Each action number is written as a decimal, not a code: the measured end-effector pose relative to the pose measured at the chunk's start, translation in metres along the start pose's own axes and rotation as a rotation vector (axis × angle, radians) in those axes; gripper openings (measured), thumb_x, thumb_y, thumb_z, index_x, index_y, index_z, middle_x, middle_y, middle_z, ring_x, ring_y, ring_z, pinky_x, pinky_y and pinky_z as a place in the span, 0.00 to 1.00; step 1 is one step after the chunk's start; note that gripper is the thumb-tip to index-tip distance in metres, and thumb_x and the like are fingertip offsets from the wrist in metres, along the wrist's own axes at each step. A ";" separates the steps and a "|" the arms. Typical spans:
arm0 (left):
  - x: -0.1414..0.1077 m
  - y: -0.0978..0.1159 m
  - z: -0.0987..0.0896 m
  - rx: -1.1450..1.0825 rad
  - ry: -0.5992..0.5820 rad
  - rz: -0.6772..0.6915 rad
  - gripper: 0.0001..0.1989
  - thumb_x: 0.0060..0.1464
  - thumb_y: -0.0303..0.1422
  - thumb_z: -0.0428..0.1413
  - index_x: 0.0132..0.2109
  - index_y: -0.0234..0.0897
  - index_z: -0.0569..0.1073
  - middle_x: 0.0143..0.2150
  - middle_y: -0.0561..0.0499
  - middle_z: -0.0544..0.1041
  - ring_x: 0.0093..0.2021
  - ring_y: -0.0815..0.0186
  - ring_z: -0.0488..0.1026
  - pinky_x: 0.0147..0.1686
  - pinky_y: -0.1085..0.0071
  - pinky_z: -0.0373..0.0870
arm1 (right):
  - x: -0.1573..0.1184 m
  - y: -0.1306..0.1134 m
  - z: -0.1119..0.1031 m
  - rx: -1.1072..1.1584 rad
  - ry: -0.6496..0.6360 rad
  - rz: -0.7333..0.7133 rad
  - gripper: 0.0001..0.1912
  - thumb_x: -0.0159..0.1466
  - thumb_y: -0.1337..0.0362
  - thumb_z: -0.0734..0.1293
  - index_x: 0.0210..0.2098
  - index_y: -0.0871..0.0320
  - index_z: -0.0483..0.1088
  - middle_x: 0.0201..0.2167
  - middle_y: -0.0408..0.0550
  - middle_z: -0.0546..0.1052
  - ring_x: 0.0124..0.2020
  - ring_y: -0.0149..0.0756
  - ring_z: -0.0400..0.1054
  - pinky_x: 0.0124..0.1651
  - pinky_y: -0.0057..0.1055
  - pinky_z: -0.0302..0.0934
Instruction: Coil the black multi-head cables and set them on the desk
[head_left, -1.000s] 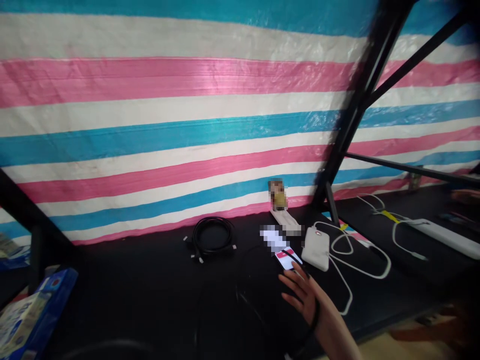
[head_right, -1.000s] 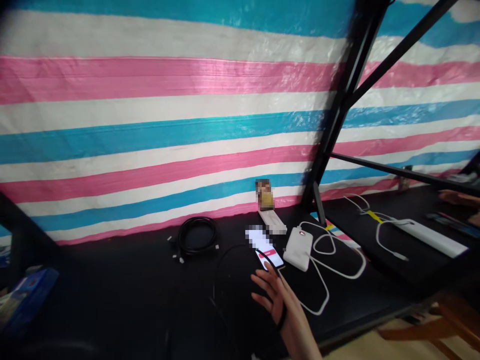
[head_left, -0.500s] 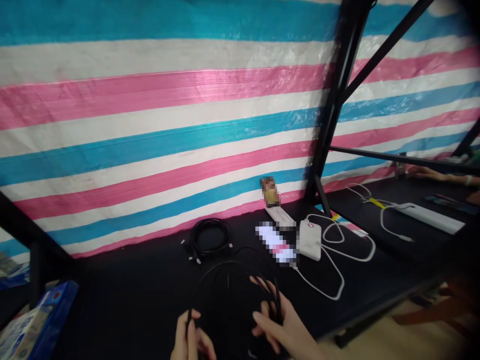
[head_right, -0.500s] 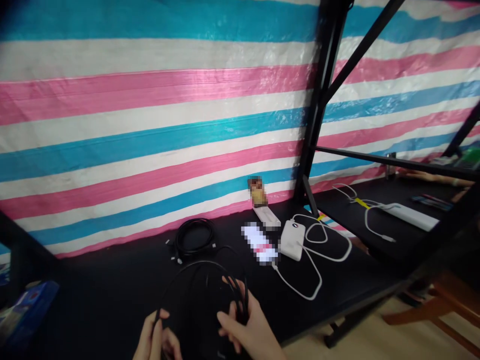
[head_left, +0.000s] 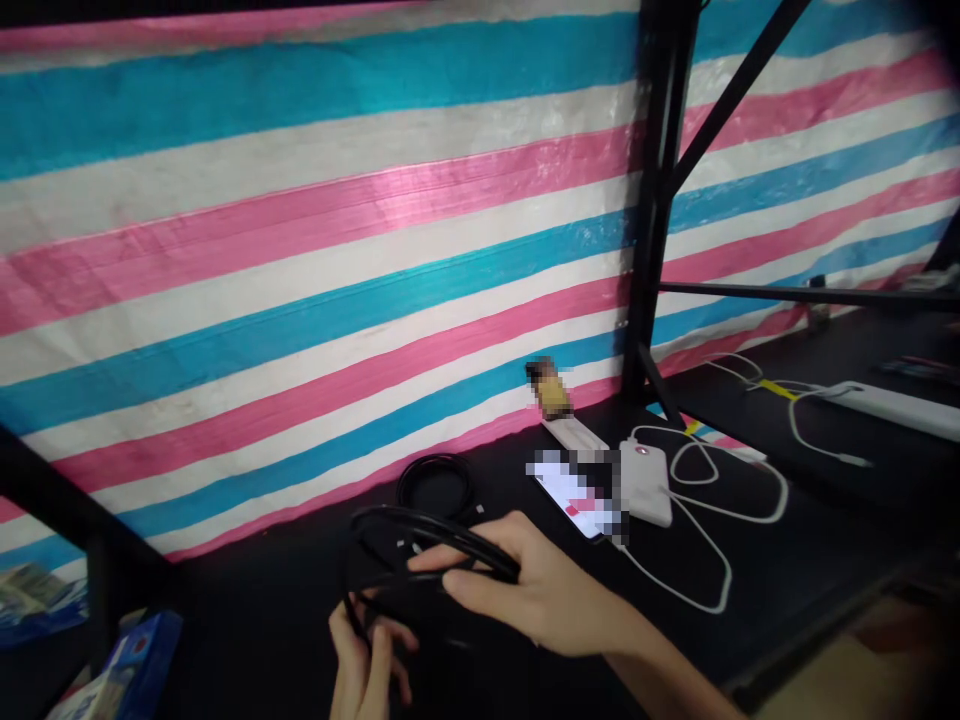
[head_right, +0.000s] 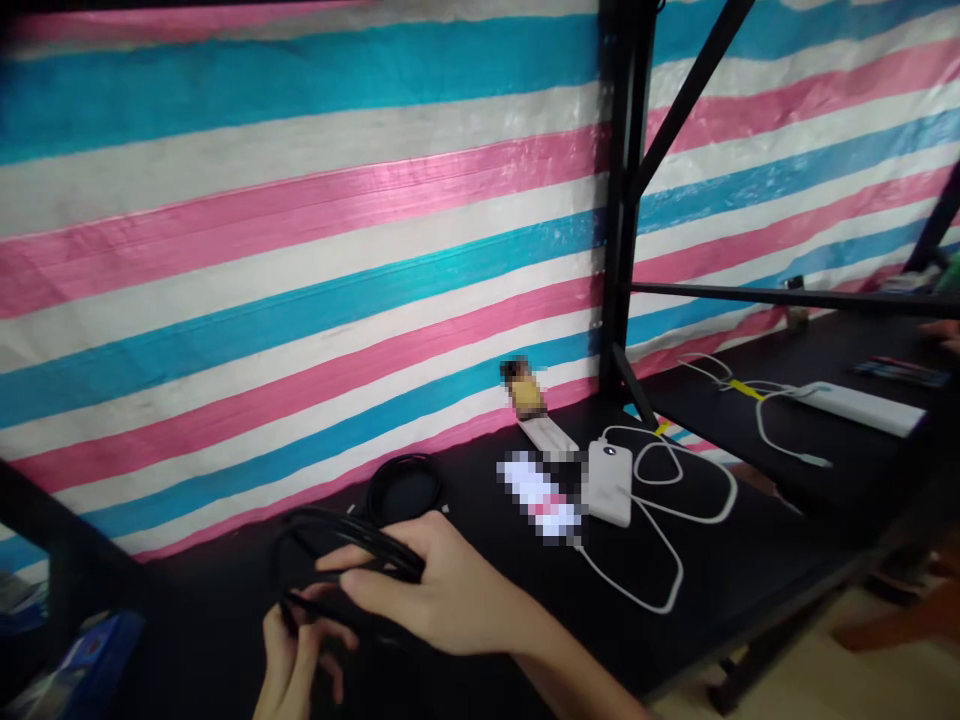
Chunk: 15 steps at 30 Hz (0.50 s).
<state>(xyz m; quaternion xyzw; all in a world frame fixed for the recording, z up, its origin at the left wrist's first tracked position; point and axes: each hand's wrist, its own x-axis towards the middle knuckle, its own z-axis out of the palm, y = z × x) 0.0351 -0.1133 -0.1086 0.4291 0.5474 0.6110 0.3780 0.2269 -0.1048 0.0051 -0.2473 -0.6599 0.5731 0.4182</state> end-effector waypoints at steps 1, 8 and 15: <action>0.006 0.008 0.004 -0.065 0.019 0.078 0.34 0.37 0.58 0.59 0.45 0.42 0.61 0.26 0.53 0.74 0.13 0.69 0.63 0.12 0.71 0.63 | 0.008 -0.007 0.002 0.050 -0.082 -0.022 0.14 0.61 0.60 0.65 0.44 0.55 0.76 0.26 0.44 0.75 0.22 0.26 0.66 0.22 0.21 0.59; 0.027 0.032 0.019 -0.302 0.098 0.006 0.16 0.52 0.47 0.54 0.39 0.40 0.65 0.14 0.59 0.65 0.15 0.69 0.65 0.17 0.75 0.63 | 0.073 0.054 -0.008 0.310 0.122 -0.089 0.25 0.58 0.48 0.65 0.42 0.63 0.73 0.07 0.30 0.54 0.06 0.20 0.44 0.08 0.18 0.40; 0.052 0.011 0.016 -0.161 -0.002 -0.052 0.25 0.46 0.48 0.59 0.46 0.38 0.66 0.11 0.64 0.59 0.08 0.74 0.52 0.08 0.80 0.50 | 0.097 0.134 -0.052 -0.325 0.521 -0.090 0.27 0.50 0.64 0.72 0.49 0.57 0.67 0.20 0.37 0.68 0.20 0.29 0.63 0.24 0.25 0.59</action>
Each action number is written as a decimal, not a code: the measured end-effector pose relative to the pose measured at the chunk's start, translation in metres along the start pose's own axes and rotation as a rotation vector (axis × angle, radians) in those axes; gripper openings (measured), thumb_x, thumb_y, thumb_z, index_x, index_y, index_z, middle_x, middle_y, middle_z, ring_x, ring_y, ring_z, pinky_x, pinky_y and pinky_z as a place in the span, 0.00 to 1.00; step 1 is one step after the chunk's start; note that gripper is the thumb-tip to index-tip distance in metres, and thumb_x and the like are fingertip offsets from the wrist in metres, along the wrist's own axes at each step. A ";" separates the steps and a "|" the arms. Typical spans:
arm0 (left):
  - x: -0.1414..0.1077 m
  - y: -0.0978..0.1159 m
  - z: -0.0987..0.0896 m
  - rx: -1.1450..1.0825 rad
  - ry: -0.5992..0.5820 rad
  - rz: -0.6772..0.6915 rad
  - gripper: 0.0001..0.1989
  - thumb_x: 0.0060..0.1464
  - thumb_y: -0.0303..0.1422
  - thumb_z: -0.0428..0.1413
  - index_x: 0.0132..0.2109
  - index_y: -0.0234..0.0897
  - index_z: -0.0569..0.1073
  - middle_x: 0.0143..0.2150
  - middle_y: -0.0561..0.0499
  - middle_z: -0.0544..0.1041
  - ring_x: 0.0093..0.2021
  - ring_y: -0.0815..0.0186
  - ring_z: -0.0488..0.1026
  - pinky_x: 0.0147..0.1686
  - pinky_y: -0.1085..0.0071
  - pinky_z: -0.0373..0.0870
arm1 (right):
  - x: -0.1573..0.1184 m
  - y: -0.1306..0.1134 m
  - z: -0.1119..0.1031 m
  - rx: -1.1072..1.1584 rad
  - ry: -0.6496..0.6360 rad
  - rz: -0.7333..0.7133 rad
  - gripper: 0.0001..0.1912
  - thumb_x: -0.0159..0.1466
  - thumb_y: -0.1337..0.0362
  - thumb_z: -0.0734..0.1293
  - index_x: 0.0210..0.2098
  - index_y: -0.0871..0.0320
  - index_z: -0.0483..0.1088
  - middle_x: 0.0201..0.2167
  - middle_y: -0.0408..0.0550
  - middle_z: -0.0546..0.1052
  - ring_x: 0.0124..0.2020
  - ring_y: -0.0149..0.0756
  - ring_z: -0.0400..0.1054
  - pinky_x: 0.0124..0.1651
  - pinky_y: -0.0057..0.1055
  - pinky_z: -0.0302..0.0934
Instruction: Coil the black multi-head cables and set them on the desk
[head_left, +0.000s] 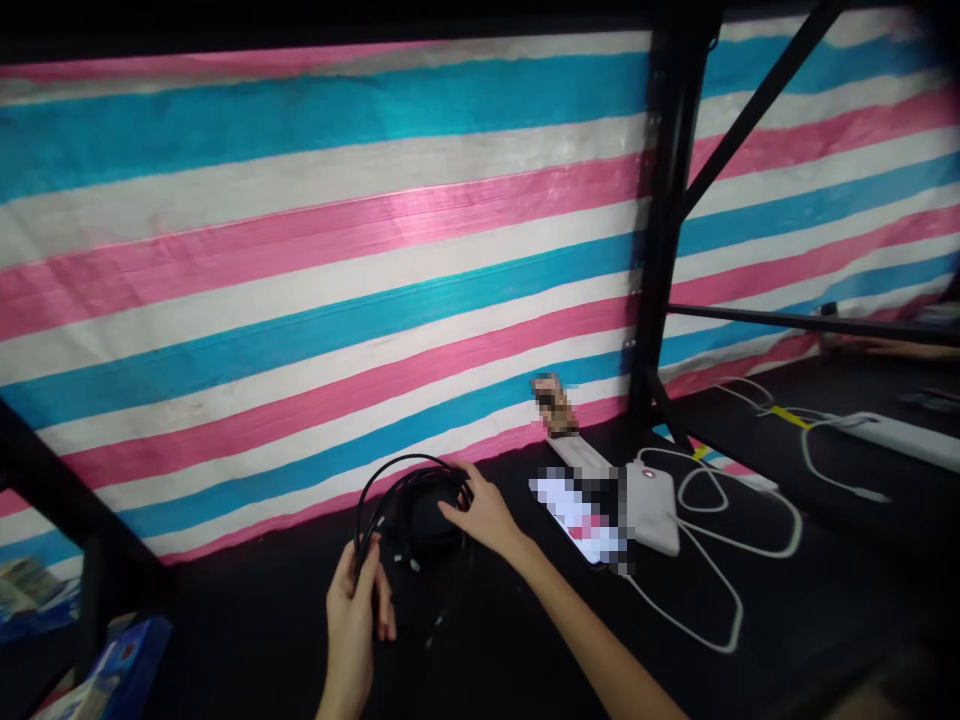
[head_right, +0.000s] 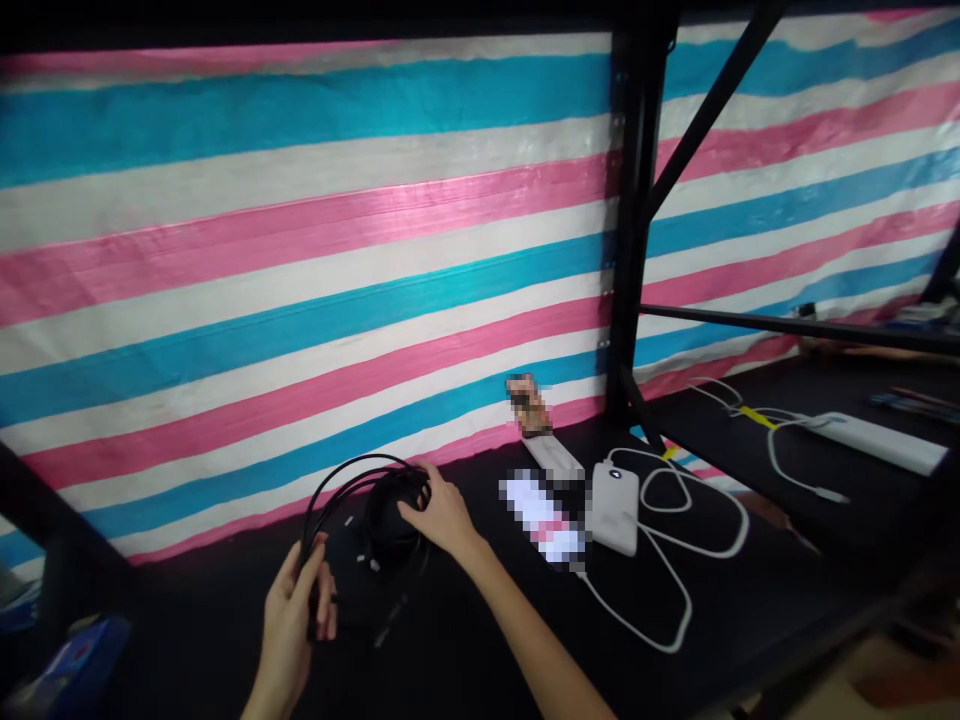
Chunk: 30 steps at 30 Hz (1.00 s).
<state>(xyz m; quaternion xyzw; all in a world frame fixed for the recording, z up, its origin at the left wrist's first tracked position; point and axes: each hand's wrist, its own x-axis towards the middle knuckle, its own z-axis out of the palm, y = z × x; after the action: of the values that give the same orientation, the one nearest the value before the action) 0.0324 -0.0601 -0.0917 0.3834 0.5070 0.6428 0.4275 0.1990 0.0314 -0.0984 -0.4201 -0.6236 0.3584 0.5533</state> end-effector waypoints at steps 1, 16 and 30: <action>0.004 0.005 0.001 0.039 -0.012 0.027 0.25 0.45 0.48 0.59 0.45 0.38 0.67 0.11 0.64 0.58 0.08 0.75 0.50 0.08 0.80 0.49 | 0.002 0.000 -0.002 -0.054 -0.007 -0.020 0.27 0.50 0.65 0.71 0.49 0.56 0.67 0.20 0.37 0.69 0.21 0.30 0.64 0.26 0.26 0.60; 0.011 0.048 0.039 -0.034 0.067 0.528 0.14 0.50 0.38 0.59 0.41 0.39 0.66 0.18 0.60 0.62 0.19 0.73 0.60 0.23 0.77 0.59 | 0.015 -0.100 -0.018 0.486 -0.139 -0.268 0.13 0.55 0.56 0.65 0.22 0.58 0.61 0.14 0.34 0.53 0.14 0.22 0.45 0.18 0.24 0.40; 0.054 0.096 -0.027 0.231 0.302 0.804 0.19 0.45 0.48 0.60 0.24 0.35 0.70 0.32 0.51 0.71 0.35 0.67 0.67 0.31 0.73 0.62 | 0.030 -0.091 -0.034 0.689 -0.056 -0.069 0.20 0.62 0.50 0.61 0.22 0.56 0.56 0.12 0.34 0.63 0.10 0.23 0.58 0.13 0.20 0.49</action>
<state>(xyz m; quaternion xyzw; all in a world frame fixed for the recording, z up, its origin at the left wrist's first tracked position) -0.0261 -0.0295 0.0007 0.4972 0.4428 0.7459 0.0193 0.2196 0.0233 0.0010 -0.1772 -0.4946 0.5404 0.6572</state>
